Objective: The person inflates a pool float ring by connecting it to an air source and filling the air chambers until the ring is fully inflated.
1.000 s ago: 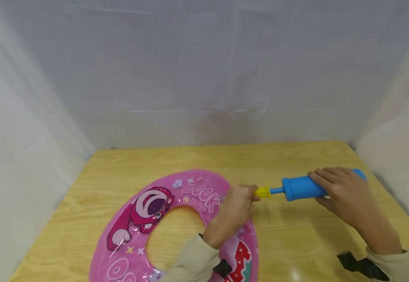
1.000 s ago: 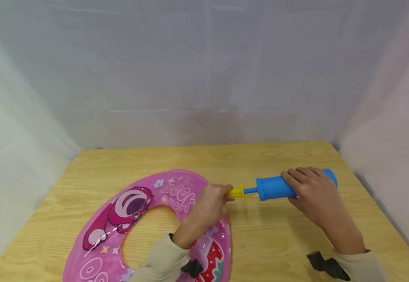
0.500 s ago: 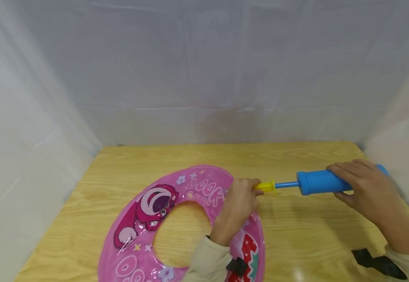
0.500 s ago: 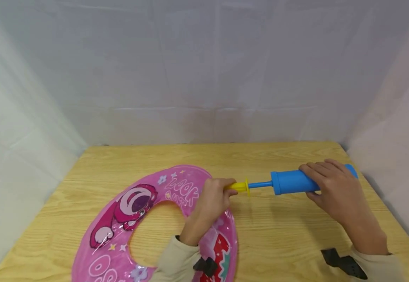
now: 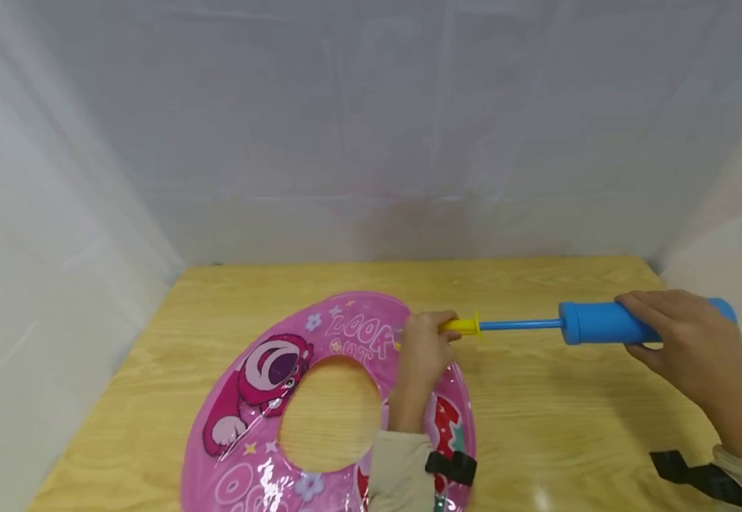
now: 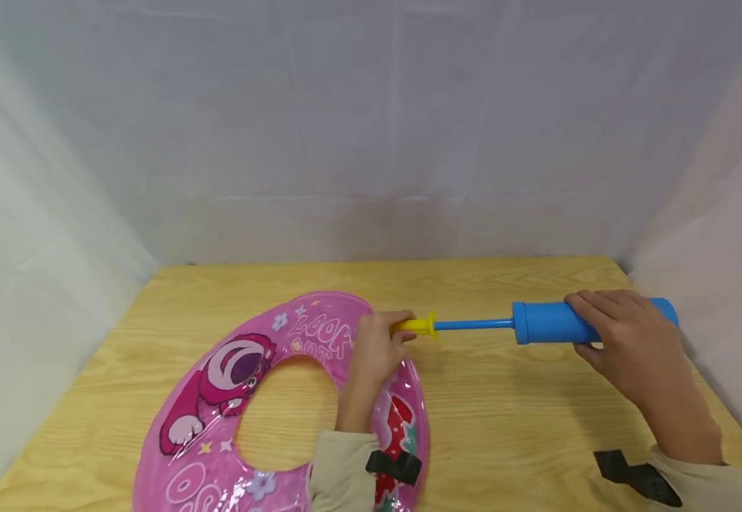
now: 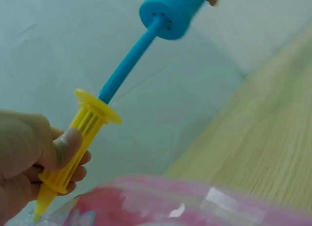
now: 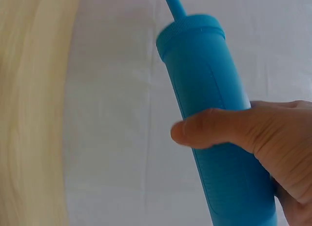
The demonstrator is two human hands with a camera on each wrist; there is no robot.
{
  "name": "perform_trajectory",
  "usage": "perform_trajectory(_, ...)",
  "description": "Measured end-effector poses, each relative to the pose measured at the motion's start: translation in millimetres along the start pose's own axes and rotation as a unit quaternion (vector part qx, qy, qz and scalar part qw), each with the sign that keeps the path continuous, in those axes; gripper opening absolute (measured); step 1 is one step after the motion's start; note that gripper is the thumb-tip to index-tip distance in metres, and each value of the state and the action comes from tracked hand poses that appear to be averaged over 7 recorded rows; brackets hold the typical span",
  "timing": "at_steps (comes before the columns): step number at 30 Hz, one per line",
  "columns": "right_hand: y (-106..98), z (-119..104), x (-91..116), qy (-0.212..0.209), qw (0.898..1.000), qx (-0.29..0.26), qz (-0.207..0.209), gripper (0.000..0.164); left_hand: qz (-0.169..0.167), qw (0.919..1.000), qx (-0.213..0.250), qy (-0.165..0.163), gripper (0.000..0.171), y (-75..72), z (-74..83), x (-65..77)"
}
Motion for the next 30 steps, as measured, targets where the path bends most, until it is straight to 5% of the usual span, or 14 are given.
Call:
perform_trajectory(5, 18, -21, -15, -0.037, 0.999, -0.018, 0.011, 0.087, 0.022, 0.9988, -0.021, 0.038, 0.034, 0.7, -6.2, -0.3)
perform_trajectory(10, 33, -33, -27, -0.054, 0.998, -0.033, 0.024, 0.083, 0.028, 0.9949, -0.052, 0.083, 0.03, 1.7, -4.4, -2.8)
perform_trajectory(16, 50, -37, -47, -0.062, 0.996, -0.049, 0.03, 0.081, 0.04, 0.9899, -0.098, 0.095, 0.02, 3.9, 3.6, -6.1)
perform_trajectory(21, 75, -28, -58, -0.081, 0.99, -0.108, 0.049, 0.07, 0.06, 0.9807, -0.151, 0.109, 0.018, 2.2, 5.7, -7.7)
perform_trajectory(23, 74, -20, -56, -0.093, 0.988, -0.118, 0.048, 0.057, 0.055, 0.9823, -0.144, 0.106, 0.018, 3.1, 7.1, -7.0)
perform_trajectory(30, 65, 16, -52, -0.082, 0.989, -0.122, 0.032, 0.062, 0.053, 0.9921, -0.081, 0.08, 0.02, -0.8, 4.1, -12.3)
Point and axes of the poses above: each hand's wrist, its own x-axis away from the middle knuckle, its own y-axis out of the palm, z = x × y, the point moved 5 cm from there along -x, towards the middle knuckle, and after that the axes turned 7 degrees about -y, right-handed, at the moved point
